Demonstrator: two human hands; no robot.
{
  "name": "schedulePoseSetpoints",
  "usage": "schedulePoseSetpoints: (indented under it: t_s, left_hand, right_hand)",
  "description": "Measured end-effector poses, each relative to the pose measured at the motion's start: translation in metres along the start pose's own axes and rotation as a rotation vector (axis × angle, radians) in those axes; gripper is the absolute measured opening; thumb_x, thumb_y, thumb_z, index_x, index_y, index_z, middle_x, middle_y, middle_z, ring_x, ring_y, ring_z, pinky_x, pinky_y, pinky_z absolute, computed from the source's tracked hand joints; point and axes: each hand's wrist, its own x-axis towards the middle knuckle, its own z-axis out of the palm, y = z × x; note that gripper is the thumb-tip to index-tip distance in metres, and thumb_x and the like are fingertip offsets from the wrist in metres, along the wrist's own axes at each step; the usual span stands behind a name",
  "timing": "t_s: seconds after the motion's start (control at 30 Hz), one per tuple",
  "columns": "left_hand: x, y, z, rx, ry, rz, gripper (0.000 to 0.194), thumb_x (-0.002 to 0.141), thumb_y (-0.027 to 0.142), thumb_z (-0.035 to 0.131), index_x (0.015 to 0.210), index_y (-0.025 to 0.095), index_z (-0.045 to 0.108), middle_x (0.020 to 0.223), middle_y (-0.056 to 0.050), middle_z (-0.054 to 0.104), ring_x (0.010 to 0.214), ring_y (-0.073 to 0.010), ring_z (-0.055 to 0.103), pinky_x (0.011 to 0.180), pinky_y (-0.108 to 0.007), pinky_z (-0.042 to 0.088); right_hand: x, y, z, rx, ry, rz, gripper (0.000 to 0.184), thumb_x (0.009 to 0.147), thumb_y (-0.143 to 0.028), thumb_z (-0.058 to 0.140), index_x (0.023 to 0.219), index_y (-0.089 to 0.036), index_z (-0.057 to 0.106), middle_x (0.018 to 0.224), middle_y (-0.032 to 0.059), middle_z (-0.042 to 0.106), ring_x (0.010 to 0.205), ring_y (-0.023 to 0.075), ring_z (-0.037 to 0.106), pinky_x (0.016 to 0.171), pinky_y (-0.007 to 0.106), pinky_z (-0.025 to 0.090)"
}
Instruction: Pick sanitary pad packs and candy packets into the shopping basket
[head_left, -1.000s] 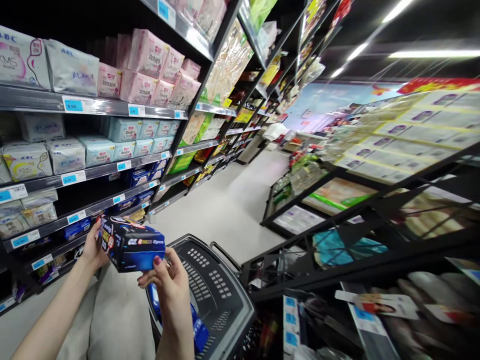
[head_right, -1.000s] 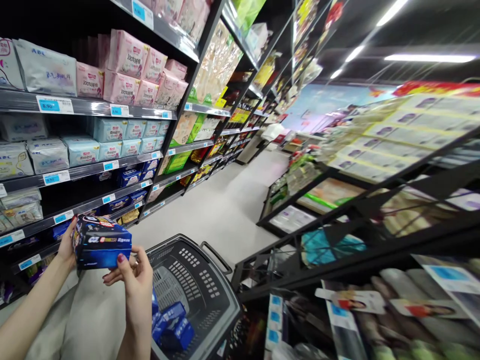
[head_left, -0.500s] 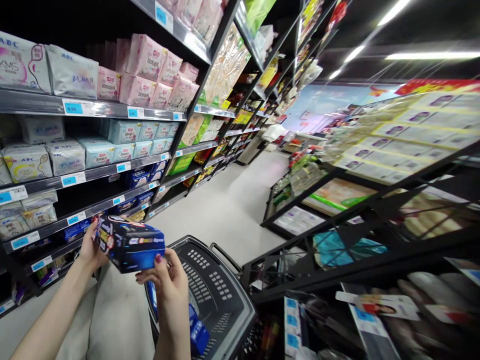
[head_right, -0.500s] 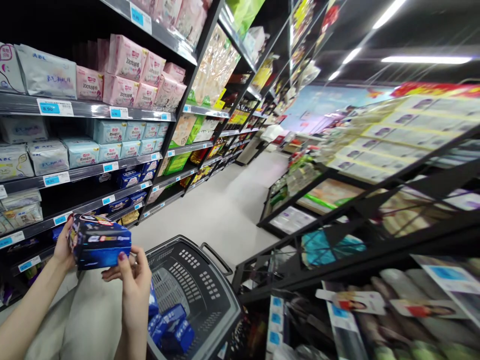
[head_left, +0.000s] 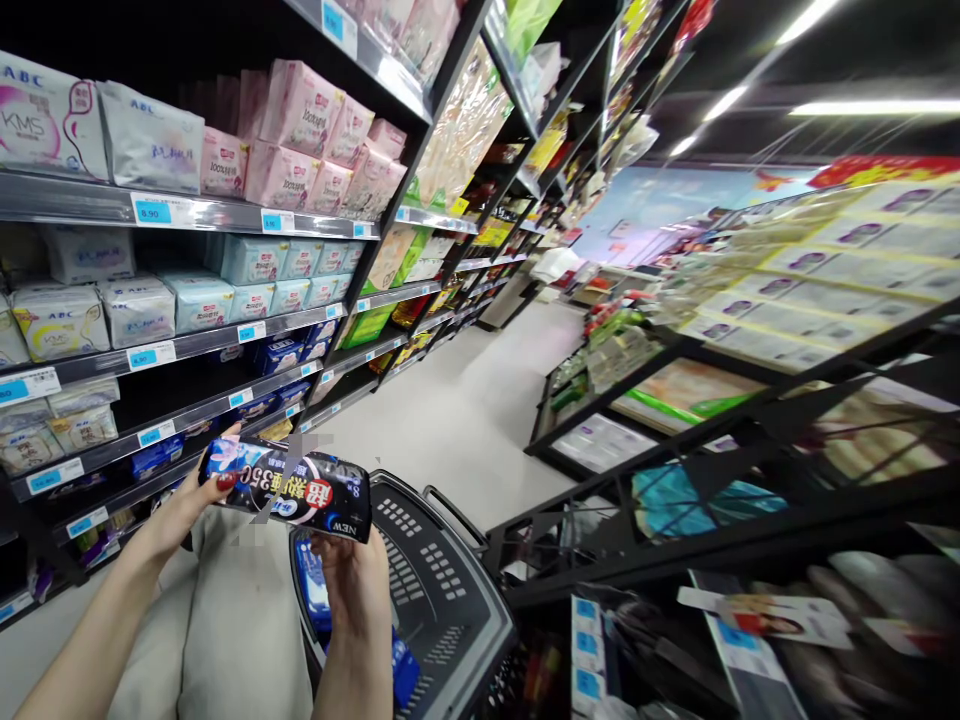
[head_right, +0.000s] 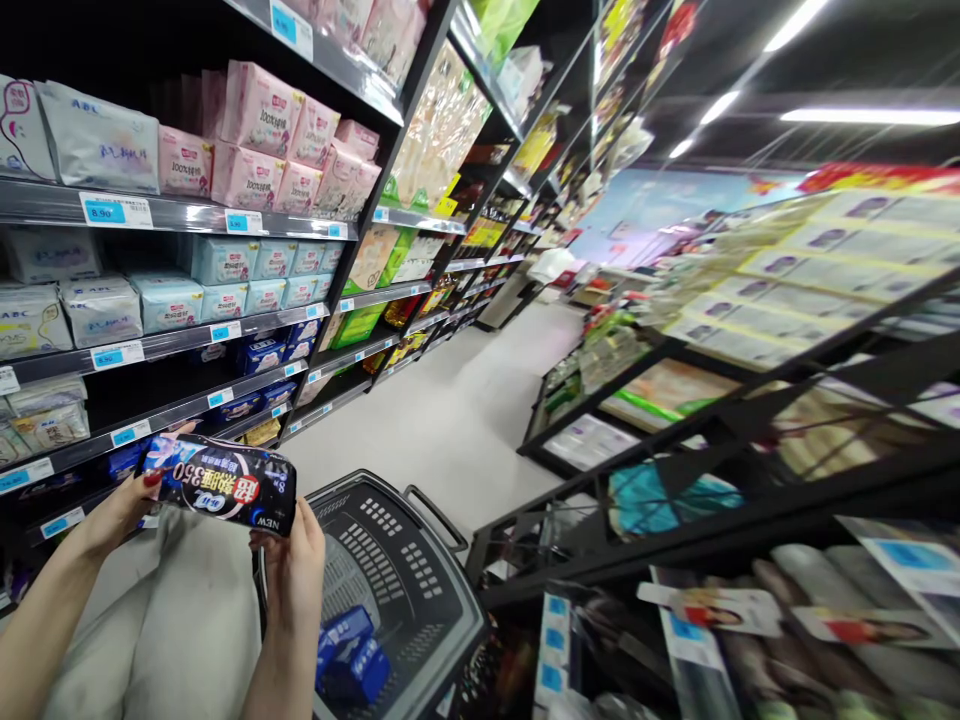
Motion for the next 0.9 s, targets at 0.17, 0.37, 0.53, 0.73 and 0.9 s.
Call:
schedulePoseSetpoints:
  t_s: [0.17,0.37,0.53,0.73,0.9]
  left_hand:
    - [0.001,0.013,0.004,0.154,-0.036,0.191,0.089,0.064,0.052,0.084,0.14,0.019,0.054,0.135,-0.014,0.063,0.135,-0.0393,0.046,0.116,-0.047,0.031]
    - [0.006,0.01,0.008,0.008,0.306,0.094,0.063,0.062,0.054,0.084,0.111,0.015,0.071,0.105,-0.011,0.077,0.107,-0.0357,0.066,0.092,-0.037,0.051]
    - [0.01,0.002,0.002,0.012,0.312,0.018,0.058,0.068,0.06,0.078,0.104,0.015,0.072,0.103,-0.01,0.078,0.107,-0.0346,0.068,0.089,-0.036,0.051]
    - [0.011,0.001,0.002,0.035,0.271,-0.039,0.063,0.075,0.063,0.071,0.115,0.015,0.067,0.107,-0.012,0.077,0.1,-0.0329,0.071,0.087,-0.037,0.051]
    - [0.011,0.002,0.004,0.015,0.278,-0.047,0.063,0.074,0.061,0.073,0.116,0.014,0.068,0.106,-0.012,0.078,0.1,-0.0331,0.071,0.088,-0.036,0.051]
  right_hand:
    - [-0.007,-0.009,0.004,-0.042,-0.023,0.047,0.045,0.053,-0.047,0.086,0.053,-0.019,0.05,0.038,-0.007,0.045,0.031,0.0046,0.033,0.032,0.016,0.026]
    - [-0.01,-0.005,0.009,-0.065,-0.034,0.029,0.05,0.058,-0.05,0.084,0.053,-0.02,0.044,0.034,-0.0097,0.037,0.03,0.0021,0.022,0.033,0.015,0.014]
    - [-0.011,-0.006,0.012,-0.077,-0.047,0.01,0.058,0.057,-0.053,0.084,0.049,-0.022,0.035,0.036,-0.012,0.028,0.034,0.0027,0.019,0.035,0.016,0.017]
    - [-0.01,-0.005,0.01,-0.111,-0.033,-0.006,0.061,0.057,-0.056,0.083,0.048,-0.023,0.033,0.039,-0.0126,0.023,0.037,0.0027,0.016,0.035,0.017,0.016]
    - [-0.009,-0.004,0.007,-0.126,-0.02,-0.035,0.062,0.061,-0.058,0.081,0.05,-0.023,0.031,0.043,-0.0123,0.021,0.04,0.0037,0.015,0.036,0.018,0.017]
